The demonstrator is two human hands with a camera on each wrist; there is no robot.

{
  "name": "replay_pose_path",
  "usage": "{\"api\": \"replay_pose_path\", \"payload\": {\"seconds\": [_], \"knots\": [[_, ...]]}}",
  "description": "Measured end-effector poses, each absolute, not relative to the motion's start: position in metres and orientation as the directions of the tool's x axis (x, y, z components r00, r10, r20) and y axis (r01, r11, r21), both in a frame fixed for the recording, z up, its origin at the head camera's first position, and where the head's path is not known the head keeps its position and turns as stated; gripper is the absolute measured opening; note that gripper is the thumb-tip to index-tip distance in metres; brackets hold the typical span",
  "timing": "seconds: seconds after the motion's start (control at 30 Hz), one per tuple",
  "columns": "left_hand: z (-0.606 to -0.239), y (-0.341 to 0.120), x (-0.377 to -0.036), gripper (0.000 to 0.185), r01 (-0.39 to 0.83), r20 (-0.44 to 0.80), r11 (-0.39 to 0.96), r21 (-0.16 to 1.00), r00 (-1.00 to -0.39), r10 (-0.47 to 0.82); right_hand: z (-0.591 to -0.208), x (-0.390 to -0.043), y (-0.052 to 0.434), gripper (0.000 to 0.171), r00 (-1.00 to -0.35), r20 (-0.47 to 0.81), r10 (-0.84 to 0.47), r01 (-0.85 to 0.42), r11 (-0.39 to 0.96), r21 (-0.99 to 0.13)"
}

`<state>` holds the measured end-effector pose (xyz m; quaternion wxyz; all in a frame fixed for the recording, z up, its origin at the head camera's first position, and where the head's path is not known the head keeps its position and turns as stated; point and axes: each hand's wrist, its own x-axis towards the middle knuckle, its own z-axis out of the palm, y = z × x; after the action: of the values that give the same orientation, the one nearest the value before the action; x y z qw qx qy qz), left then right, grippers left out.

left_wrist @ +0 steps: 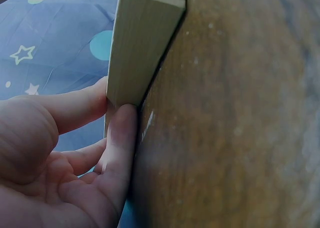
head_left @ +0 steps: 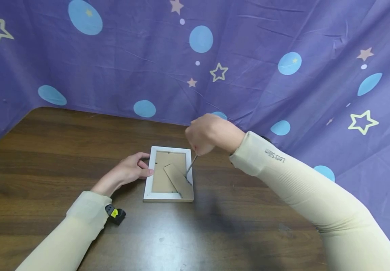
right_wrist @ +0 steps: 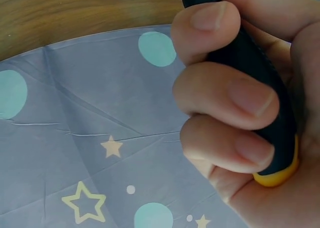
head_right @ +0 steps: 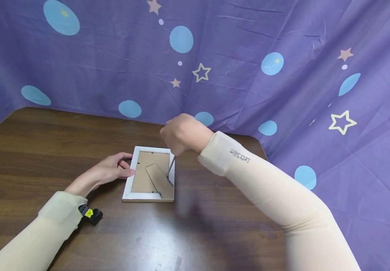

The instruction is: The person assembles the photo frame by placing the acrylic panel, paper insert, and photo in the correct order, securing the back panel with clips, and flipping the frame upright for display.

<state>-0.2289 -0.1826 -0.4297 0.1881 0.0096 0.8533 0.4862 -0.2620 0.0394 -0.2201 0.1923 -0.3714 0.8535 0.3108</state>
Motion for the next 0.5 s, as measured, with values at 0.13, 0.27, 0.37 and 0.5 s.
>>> {"api": "replay_pose_path", "payload": {"seconds": [0.13,0.27,0.37,0.5], "knots": [[-0.430,-0.183,-0.228,0.073,-0.161,-0.305,0.523,0.837,-0.930,0.203,-0.220,-0.259,0.033,0.030,-0.663,-0.542,-0.517,-0.745,0.530,0.405],[-0.430,-0.183,-0.229,0.073,-0.167,-0.310,0.523,0.836,-0.930,0.199,-0.220,-0.255,0.025,0.023,-0.675,-0.529,-0.514,-0.735,0.526,0.427],[-0.431,-0.182,-0.229,0.074,-0.174,-0.316,0.527,0.832,-0.929,0.193,-0.220,-0.253,0.018,0.021,-0.679,-0.526,-0.512,-0.733,0.516,0.443],[-0.432,-0.182,-0.230,0.074,-0.176,-0.318,0.526,0.832,-0.929,0.191,-0.221,-0.252,0.013,0.021,-0.689,-0.525,-0.500,-0.724,0.510,0.464]]}}
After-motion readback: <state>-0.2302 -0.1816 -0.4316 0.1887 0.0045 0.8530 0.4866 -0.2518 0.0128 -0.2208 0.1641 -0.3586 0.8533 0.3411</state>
